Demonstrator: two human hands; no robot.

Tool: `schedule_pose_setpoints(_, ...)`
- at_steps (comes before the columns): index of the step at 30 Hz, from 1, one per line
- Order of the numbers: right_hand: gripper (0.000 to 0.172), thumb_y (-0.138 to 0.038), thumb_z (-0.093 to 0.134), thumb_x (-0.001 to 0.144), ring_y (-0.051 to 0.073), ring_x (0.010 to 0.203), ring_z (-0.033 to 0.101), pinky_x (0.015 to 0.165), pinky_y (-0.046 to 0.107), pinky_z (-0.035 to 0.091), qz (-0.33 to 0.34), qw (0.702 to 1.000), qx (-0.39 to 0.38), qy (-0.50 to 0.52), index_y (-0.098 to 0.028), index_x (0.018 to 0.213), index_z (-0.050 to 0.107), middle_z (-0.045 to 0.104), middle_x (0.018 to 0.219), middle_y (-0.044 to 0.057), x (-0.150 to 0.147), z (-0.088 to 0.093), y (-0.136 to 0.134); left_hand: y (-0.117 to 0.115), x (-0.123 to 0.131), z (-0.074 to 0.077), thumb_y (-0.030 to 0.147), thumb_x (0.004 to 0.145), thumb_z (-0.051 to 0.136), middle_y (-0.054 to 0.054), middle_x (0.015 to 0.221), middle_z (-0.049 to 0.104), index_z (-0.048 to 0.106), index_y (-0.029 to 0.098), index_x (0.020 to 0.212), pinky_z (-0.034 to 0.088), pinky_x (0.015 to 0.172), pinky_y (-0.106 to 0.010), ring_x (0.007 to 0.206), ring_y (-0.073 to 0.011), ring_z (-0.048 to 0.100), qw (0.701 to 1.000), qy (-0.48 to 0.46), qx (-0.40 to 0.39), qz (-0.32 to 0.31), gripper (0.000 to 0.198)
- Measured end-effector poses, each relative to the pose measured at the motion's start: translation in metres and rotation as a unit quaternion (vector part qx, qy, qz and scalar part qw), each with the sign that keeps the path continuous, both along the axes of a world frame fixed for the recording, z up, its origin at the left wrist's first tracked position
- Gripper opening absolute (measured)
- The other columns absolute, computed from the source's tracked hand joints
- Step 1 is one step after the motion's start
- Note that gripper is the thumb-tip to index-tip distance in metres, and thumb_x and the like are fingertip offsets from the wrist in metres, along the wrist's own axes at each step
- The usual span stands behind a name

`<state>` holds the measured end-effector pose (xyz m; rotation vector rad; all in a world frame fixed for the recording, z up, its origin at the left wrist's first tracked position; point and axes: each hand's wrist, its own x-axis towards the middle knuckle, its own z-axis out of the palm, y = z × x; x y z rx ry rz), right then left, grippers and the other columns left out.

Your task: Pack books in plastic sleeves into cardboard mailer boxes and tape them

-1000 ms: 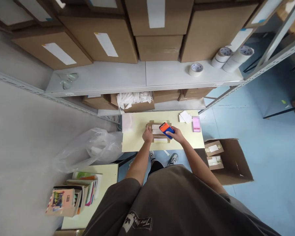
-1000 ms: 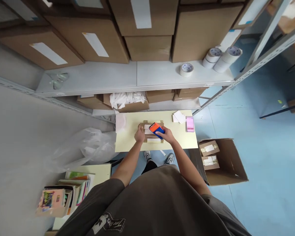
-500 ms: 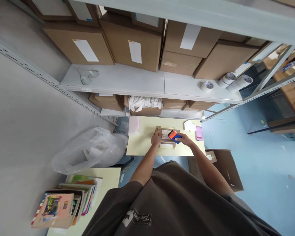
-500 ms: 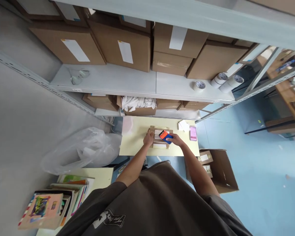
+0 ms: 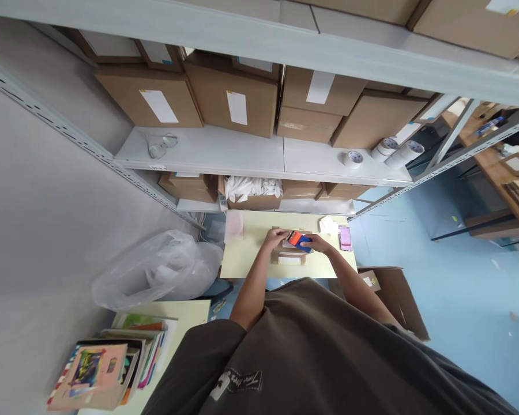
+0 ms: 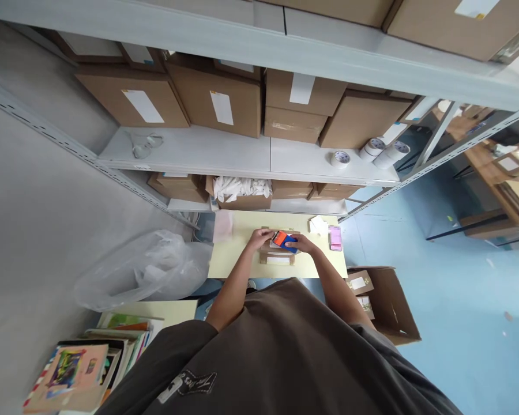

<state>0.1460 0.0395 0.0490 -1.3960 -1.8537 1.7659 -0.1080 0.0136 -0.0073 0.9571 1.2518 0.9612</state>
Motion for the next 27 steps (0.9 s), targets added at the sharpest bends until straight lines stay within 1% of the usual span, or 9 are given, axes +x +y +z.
schedule_pose_setpoints(2, 0.061, -0.073, 0.083, 0.068, 0.022, 0.079, 0.065, 0.073, 0.033, 0.055, 0.017, 1.0, 0.02, -0.002, -0.017, 0.091, 0.076, 0.072, 0.085, 0.004, -0.002, 0.0, 0.005, -0.001, -0.003, 0.003, 0.063, 0.08, 0.079, -0.014, 0.098, 0.081, 0.081, 0.013, 0.094, 0.058, 0.087, -0.035, 0.092, -0.0256, 0.074, 0.999, 0.019, 0.022, 0.027, 0.052)
schedule_pose_setpoints(4, 0.058, -0.072, 0.082, 0.069, 0.023, 0.08, 0.065, 0.074, 0.033, 0.055, 0.023, 0.999, 0.04, -0.02, -0.018, 0.089, 0.075, 0.072, 0.084, 0.004, -0.004, 0.0, 0.009, -0.002, -0.006, 0.004, 0.062, 0.081, 0.077, -0.013, 0.095, 0.081, 0.082, 0.013, 0.091, 0.058, 0.085, -0.035, 0.09, -0.0255, 0.074, 0.997, 0.039, 0.033, 0.054, 0.05)
schedule_pose_setpoints(7, 0.055, -0.071, 0.083, 0.07, 0.024, 0.08, 0.066, 0.073, 0.032, 0.053, 0.019, 0.994, 0.074, -0.077, -0.019, 0.087, 0.075, 0.073, 0.083, 0.004, -0.006, -0.002, 0.014, -0.005, -0.008, 0.006, 0.059, 0.086, 0.071, -0.011, 0.089, 0.08, 0.082, 0.014, 0.089, 0.057, 0.081, -0.033, 0.088, -0.0247, 0.073, 0.994, 0.075, 0.032, 0.076, 0.047)
schedule_pose_setpoints(12, 0.054, -0.074, 0.08, 0.07, 0.021, 0.073, 0.061, 0.066, 0.03, 0.047, 0.03, 0.982, 0.122, -0.144, -0.022, 0.08, 0.069, 0.069, 0.077, 0.002, -0.006, -0.001, 0.017, -0.012, -0.003, 0.003, 0.05, 0.092, 0.061, -0.006, 0.078, 0.075, 0.08, 0.017, 0.08, 0.055, 0.078, -0.029, 0.084, -0.0231, 0.072, 0.976, 0.184, -0.004, 0.118, 0.04)
schedule_pose_setpoints(14, 0.055, -0.077, 0.077, 0.071, 0.02, 0.069, 0.058, 0.064, 0.029, 0.045, 0.035, 0.98, 0.127, -0.149, -0.023, 0.075, 0.065, 0.066, 0.074, 0.001, -0.006, 0.001, 0.018, -0.014, -0.001, 0.002, 0.047, 0.092, 0.059, -0.005, 0.073, 0.073, 0.078, 0.018, 0.076, 0.054, 0.076, -0.028, 0.082, -0.0223, 0.071, 0.968, 0.212, -0.022, 0.133, 0.039)
schedule_pose_setpoints(17, 0.058, -0.081, 0.074, 0.072, 0.019, 0.068, 0.056, 0.063, 0.029, 0.044, 0.043, 0.982, 0.125, -0.138, -0.024, 0.073, 0.062, 0.063, 0.072, 0.0, -0.002, 0.004, 0.021, -0.016, -0.003, -0.001, 0.044, 0.092, 0.058, -0.004, 0.074, 0.075, 0.078, 0.019, 0.075, 0.053, 0.076, -0.027, 0.083, -0.0216, 0.071, 0.957, 0.236, -0.035, 0.163, 0.036)
schedule_pose_setpoints(22, 0.062, -0.083, 0.074, 0.071, 0.019, 0.072, 0.059, 0.064, 0.027, 0.044, 0.055, 0.978, 0.117, -0.165, -0.023, 0.073, 0.06, 0.064, 0.073, 0.0, 0.016, 0.004, 0.026, -0.02, -0.025, -0.013, 0.04, 0.088, 0.061, -0.003, 0.078, 0.079, 0.078, 0.022, 0.073, 0.054, 0.081, -0.027, 0.083, -0.0202, 0.073, 0.94, 0.239, -0.064, 0.236, 0.028)
schedule_pose_setpoints(25, 0.061, -0.081, 0.076, 0.072, 0.02, 0.074, 0.062, 0.065, 0.027, 0.045, 0.061, 0.973, 0.112, -0.195, -0.022, 0.077, 0.064, 0.068, 0.076, 0.002, 0.021, 0.005, 0.026, -0.024, -0.036, -0.026, 0.039, 0.086, 0.062, -0.002, 0.075, 0.078, 0.078, 0.024, 0.072, 0.055, 0.08, -0.028, 0.083, -0.0202, 0.074, 0.933, 0.223, -0.097, 0.265, 0.026)
schedule_pose_setpoints(27, 0.06, -0.08, 0.076, 0.073, 0.021, 0.075, 0.063, 0.066, 0.027, 0.046, 0.072, 0.969, 0.112, -0.208, -0.022, 0.08, 0.067, 0.07, 0.079, 0.003, 0.018, 0.006, 0.026, -0.026, -0.037, -0.037, 0.038, 0.084, 0.064, -0.003, 0.073, 0.077, 0.077, 0.024, 0.072, 0.056, 0.078, -0.028, 0.082, -0.0201, 0.074, 0.929, 0.189, -0.134, 0.287, 0.023)
